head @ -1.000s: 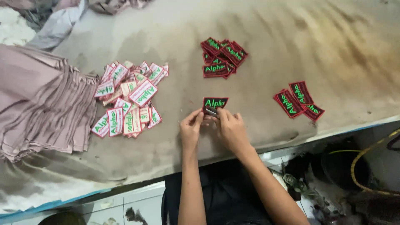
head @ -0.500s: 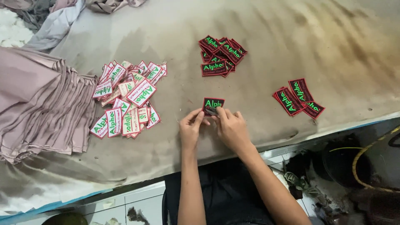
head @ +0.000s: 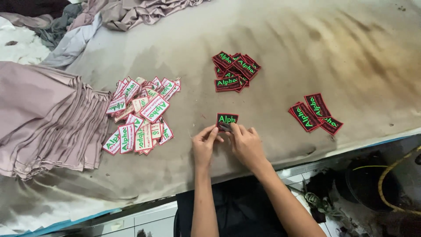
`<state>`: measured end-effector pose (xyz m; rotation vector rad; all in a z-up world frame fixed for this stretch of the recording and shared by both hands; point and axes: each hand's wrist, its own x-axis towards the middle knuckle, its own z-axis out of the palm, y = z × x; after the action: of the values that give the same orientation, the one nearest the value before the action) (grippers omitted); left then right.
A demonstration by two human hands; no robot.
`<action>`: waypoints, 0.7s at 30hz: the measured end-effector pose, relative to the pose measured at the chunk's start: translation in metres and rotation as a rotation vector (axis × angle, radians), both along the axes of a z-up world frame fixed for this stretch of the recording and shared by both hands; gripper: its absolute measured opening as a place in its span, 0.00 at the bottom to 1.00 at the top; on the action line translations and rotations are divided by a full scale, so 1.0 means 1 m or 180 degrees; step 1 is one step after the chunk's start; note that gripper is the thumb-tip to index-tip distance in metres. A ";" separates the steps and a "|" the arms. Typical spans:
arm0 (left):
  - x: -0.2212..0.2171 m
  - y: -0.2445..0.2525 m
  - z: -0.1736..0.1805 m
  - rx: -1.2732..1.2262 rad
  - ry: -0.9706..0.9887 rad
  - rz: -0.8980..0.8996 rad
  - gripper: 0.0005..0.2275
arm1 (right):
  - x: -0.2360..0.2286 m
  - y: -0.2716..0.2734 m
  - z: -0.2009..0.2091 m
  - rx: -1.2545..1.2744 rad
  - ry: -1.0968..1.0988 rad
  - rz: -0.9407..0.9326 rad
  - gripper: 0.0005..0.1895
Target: Trimming excess threads and fabric from the edges of clothing patches using scissors.
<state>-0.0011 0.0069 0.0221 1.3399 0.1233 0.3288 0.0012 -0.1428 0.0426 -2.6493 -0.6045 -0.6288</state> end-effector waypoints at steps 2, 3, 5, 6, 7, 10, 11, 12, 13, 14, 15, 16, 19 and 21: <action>-0.001 0.000 0.001 0.0015 0.0014 0.0019 0.10 | -0.003 0.001 0.002 0.0014 0.0002 -0.0001 0.14; 0.000 0.000 0.003 0.0029 0.0024 0.0038 0.10 | -0.003 0.002 0.003 0.0028 0.0000 -0.0002 0.15; 0.002 0.002 -0.002 -0.0030 0.0037 0.0081 0.10 | -0.004 0.002 0.008 -0.0007 -0.0004 -0.0008 0.14; 0.000 0.003 -0.006 -0.0090 0.0081 0.0125 0.11 | -0.009 0.003 0.009 -0.0044 0.0024 -0.0011 0.14; -0.003 0.002 -0.008 -0.0090 0.0093 0.0127 0.11 | -0.011 0.004 0.007 -0.0044 0.0036 -0.0010 0.14; 0.001 0.003 -0.011 0.0165 0.0059 0.0009 0.10 | -0.008 0.006 0.008 0.0026 0.0115 0.0012 0.16; 0.001 0.003 -0.013 0.0150 0.0082 0.0024 0.10 | -0.009 0.006 0.009 0.0033 0.0124 -0.0001 0.15; 0.002 0.003 -0.017 0.0127 0.0101 0.0039 0.09 | -0.009 0.006 0.010 0.0032 0.0130 -0.0013 0.15; 0.006 0.003 -0.015 0.0124 0.0091 0.0040 0.09 | -0.005 0.006 0.013 0.0029 0.0119 -0.0011 0.15; 0.005 0.003 -0.017 0.0122 0.0085 0.0019 0.09 | -0.007 0.007 0.012 0.0031 0.0105 -0.0025 0.15; 0.004 0.003 -0.018 0.0120 0.0079 -0.0002 0.10 | -0.008 0.008 0.012 0.0034 0.0090 -0.0038 0.15; 0.004 0.003 -0.019 0.0120 0.0082 0.0003 0.10 | -0.008 0.008 0.013 0.0035 0.0093 -0.0033 0.15; 0.004 0.003 -0.018 0.0130 0.0021 -0.0008 0.09 | -0.008 0.009 0.012 0.0045 0.0152 -0.0049 0.14; 0.003 0.003 -0.015 0.0084 -0.0034 -0.0020 0.08 | -0.005 0.009 0.003 0.0247 0.0383 -0.0012 0.15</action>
<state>0.0014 0.0098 0.0068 1.3643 0.1060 0.3334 -0.0033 -0.1335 0.0455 -2.5940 -0.5297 -0.4799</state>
